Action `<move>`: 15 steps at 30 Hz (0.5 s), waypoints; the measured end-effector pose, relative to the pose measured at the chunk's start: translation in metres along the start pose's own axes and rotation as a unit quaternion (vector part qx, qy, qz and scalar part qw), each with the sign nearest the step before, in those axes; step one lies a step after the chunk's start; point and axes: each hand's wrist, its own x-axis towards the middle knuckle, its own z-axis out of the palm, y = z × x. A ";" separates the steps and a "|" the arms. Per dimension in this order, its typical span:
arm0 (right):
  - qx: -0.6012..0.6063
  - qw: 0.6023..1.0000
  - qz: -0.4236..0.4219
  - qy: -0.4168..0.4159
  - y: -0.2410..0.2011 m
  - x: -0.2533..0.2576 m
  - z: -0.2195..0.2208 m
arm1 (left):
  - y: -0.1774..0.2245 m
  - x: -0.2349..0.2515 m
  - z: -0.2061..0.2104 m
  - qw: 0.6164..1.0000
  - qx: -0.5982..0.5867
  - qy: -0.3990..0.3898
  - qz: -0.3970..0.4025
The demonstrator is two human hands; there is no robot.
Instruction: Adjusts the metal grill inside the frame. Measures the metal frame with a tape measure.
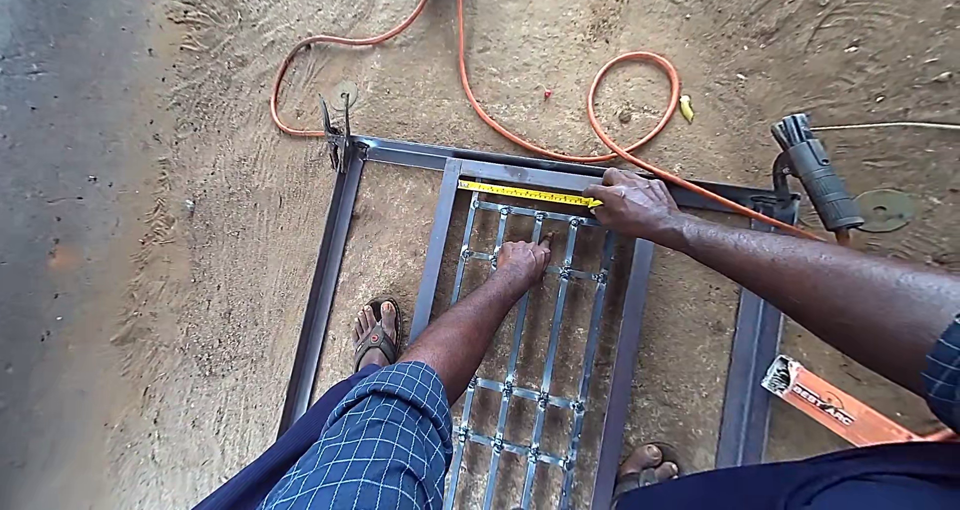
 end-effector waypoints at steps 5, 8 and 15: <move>0.068 0.992 0.096 0.039 -0.030 -0.020 -0.017 | 0.000 0.005 0.003 1.000 -0.002 0.000 0.001; 0.199 0.953 0.225 0.044 -0.071 -0.020 -0.031 | 0.000 0.004 0.001 1.000 0.013 -0.001 0.004; 0.618 0.620 0.451 0.171 -0.186 0.033 -0.035 | -0.012 -0.023 0.007 0.990 -0.125 0.065 0.011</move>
